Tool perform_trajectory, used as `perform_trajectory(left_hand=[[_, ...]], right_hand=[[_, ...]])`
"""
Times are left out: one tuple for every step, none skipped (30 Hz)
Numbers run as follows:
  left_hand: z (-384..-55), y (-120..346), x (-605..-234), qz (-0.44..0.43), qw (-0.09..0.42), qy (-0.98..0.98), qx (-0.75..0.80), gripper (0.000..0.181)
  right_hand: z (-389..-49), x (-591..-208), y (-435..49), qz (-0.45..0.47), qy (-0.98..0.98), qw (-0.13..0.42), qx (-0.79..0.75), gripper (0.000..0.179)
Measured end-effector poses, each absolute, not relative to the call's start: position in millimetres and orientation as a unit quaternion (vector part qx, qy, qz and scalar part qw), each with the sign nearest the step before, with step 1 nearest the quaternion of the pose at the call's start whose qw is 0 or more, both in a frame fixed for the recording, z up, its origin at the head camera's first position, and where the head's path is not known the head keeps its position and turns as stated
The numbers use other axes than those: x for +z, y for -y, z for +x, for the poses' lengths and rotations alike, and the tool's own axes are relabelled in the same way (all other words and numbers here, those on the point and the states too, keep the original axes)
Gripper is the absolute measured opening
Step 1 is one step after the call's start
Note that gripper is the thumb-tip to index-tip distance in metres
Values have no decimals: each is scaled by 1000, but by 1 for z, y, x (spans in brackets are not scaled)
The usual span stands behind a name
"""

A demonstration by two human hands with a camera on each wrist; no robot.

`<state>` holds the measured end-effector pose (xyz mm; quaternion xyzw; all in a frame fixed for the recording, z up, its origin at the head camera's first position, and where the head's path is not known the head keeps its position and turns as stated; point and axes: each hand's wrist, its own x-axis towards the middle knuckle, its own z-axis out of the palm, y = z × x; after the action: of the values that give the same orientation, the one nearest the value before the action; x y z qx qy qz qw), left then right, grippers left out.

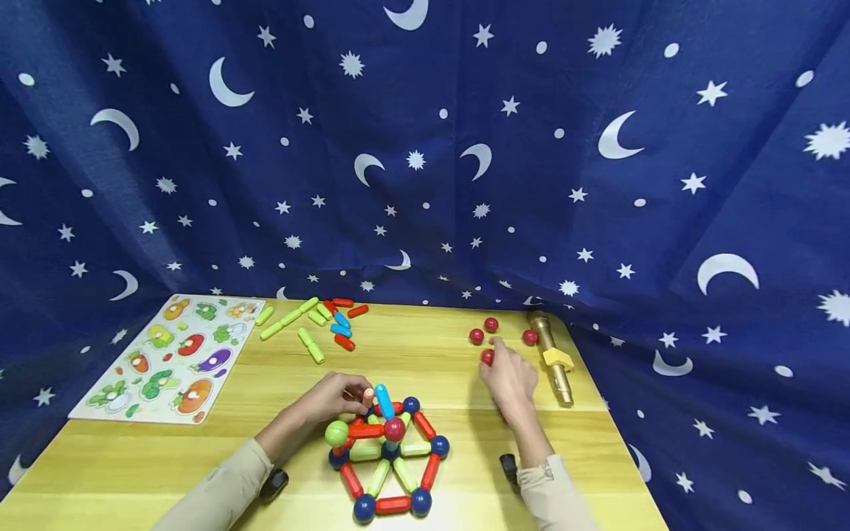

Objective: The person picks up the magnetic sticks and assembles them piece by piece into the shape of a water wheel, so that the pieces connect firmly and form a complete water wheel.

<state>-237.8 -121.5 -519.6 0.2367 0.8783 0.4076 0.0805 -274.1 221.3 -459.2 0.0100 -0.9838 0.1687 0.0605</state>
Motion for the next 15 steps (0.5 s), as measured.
perform_trajectory(left_hand=[[-238,121,-519,235,82,-879,407,24],[-238,122,-519,233,83,-879,407,24],[-239,122,-518,231,84,-879,409,23],[-239,122,-518,231,85,-877,412,23],[-239,122,-518,231,85,-876,415,23],[-239,122,-518,234,84,-874,418,22],[-240,122,-518,236,83,-872,420,21],[-240,121,-518,239,82,-871,421,20],[-240,121,-519,240,82,-871,422,19],[-241,120,-519,243,81,-870,421,19],[-241,120,-520,244,81,-872,418,18],[-241,120,-520,246,81,-873,414,19],[-241,121,-520,247,81,-874,410,19],[-241,121,-520,249,80,-875,407,20],[-242,121,-520,249,81,-876,406,20]], right_hand=[[-268,-447,-204,34,977,69,201,43],[-262,-435,-186,64,966,73,238,44],[-256,-423,-169,96,954,70,276,44],[-250,-414,-153,128,941,65,308,42],[-244,-407,-139,159,928,58,333,39],[-239,-401,-127,186,917,49,351,37],[-234,-396,-117,209,909,38,358,34],[-230,-393,-108,227,906,28,357,33],[-227,-391,-101,242,905,19,349,31],[-226,-391,-96,254,907,12,336,29],[-224,-392,-92,265,909,7,321,29],[-224,-393,-89,272,912,1,306,29],[-224,-395,-86,277,915,-2,293,28],[-224,-397,-84,278,918,-7,282,29],[-226,-400,-83,278,921,-10,273,29]])
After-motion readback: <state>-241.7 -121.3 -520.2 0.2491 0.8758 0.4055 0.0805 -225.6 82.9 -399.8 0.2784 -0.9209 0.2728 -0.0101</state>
